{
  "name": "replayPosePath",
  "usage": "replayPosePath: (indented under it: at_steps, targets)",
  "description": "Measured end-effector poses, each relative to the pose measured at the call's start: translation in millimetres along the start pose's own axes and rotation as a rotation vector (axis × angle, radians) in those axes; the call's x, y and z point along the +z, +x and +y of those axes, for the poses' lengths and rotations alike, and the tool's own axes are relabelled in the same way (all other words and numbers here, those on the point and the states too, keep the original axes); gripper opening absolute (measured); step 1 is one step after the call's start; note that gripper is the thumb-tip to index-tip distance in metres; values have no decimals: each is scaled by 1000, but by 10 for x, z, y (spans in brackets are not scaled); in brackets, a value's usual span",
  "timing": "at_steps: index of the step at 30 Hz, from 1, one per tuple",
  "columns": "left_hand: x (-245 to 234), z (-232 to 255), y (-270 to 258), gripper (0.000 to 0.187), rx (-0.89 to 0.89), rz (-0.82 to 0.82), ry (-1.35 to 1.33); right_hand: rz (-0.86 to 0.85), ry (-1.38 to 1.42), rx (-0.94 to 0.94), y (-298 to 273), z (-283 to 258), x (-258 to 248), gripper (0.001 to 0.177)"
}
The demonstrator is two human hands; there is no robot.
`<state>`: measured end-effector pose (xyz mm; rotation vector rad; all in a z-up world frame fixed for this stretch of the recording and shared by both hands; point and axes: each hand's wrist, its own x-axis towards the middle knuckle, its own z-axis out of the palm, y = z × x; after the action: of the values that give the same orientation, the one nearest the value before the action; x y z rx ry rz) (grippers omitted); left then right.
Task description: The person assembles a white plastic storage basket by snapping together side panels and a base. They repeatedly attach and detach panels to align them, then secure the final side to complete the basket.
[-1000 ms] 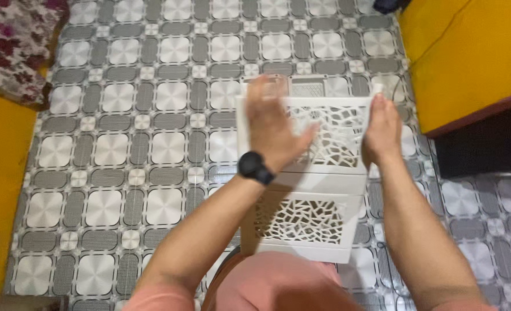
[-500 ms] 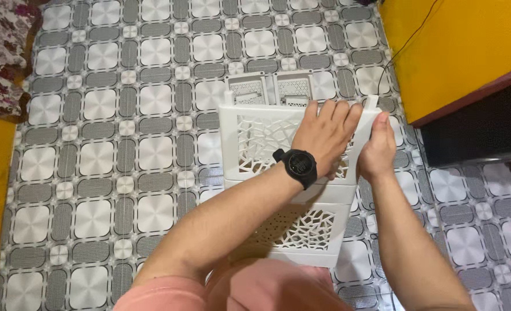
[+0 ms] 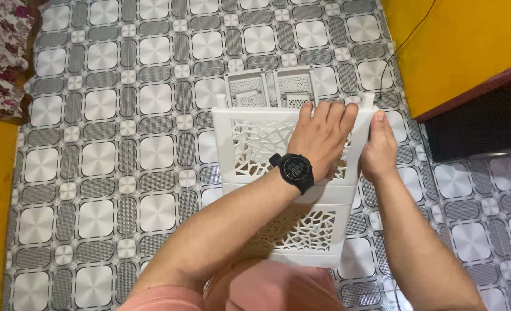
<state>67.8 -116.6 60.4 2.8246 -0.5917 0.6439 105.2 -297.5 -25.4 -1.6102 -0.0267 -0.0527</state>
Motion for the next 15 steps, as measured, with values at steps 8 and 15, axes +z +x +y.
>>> replayPosePath:
  at_steps: [8,15]
  targets:
    - [-108,22,-27,68,7,50,34,59,-385,-54,-210,0,53,57]
    - [17,-191,-240,132,62,-17,-42,-9,-268,-138,-164,20,29,56]
